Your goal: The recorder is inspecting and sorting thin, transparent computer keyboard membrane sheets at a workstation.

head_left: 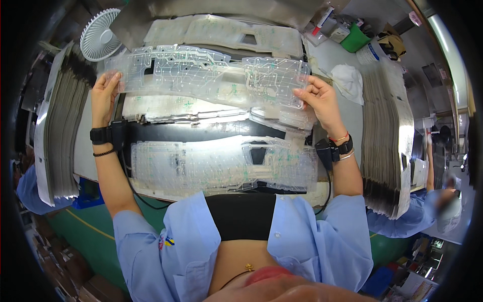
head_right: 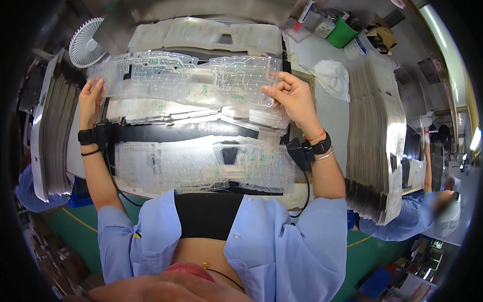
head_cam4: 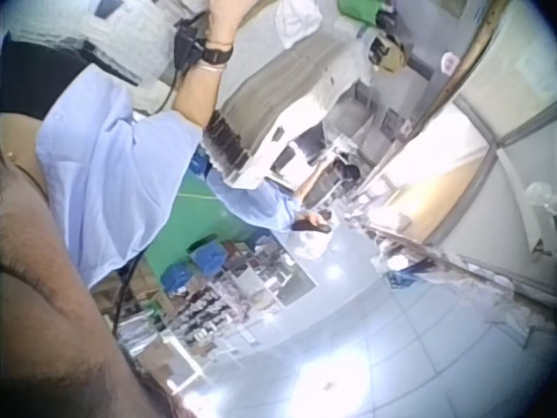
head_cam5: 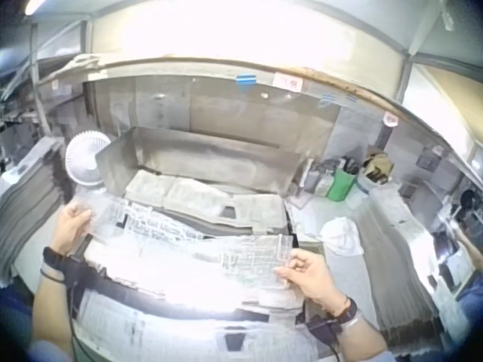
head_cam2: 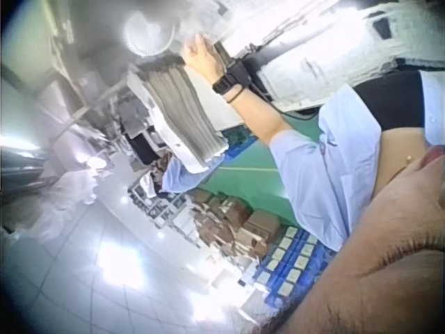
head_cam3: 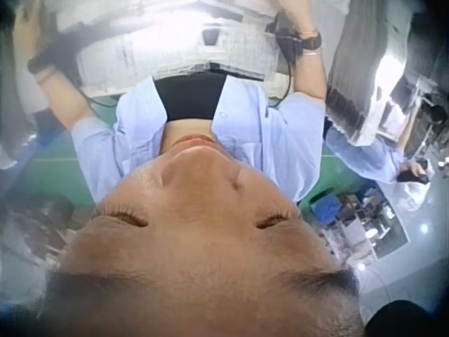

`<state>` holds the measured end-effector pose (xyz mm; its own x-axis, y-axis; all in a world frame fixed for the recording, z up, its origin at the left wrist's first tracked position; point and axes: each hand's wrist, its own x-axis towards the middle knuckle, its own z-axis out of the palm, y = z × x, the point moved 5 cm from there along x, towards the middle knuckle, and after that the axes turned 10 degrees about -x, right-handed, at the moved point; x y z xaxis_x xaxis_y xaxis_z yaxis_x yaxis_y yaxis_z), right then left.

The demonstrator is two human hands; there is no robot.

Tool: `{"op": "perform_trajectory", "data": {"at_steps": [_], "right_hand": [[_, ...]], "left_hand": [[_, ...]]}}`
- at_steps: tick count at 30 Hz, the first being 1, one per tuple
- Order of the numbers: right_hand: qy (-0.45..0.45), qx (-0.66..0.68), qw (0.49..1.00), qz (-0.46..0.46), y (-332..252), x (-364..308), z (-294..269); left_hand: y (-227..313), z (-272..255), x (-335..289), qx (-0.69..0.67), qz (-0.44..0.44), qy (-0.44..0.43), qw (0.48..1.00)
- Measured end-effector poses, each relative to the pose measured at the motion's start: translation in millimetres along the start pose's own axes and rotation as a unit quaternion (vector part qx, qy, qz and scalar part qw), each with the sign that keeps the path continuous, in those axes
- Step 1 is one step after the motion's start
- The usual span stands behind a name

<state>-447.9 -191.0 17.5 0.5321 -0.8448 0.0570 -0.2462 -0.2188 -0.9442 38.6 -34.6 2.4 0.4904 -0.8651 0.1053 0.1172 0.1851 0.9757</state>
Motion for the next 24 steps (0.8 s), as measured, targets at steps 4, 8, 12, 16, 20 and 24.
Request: {"op": "perform_trajectory", "data": {"at_steps": [4,8,12,16,20,24], "right_hand": [[0.0,0.047,0.997,0.055,-5.8,-3.4,1.4],[-0.004,0.055,0.996,0.066,-4.6,-4.3,2.3],[-0.01,0.057,0.996,0.064,-4.5,-3.4,3.2],[-0.011,0.052,0.997,0.054,-5.7,-4.3,2.3],[-0.014,0.043,0.997,0.056,-6.6,-4.7,3.6],[-0.013,0.044,0.997,0.055,-4.6,-5.5,2.0]], "left_hand": [[1.0,4.2,1.1,0.002,0.001,0.031,1.0],[2.3,4.2,-2.3,0.008,0.002,0.038,0.999],[-0.2,3.5,-1.4,0.031,-0.001,0.043,0.999],[1.5,3.1,-0.3,0.032,0.008,0.043,0.999],[-1.8,-2.5,0.4,0.032,0.001,0.036,0.999],[-5.4,-1.5,1.4,0.037,-0.002,0.042,0.998]]}}
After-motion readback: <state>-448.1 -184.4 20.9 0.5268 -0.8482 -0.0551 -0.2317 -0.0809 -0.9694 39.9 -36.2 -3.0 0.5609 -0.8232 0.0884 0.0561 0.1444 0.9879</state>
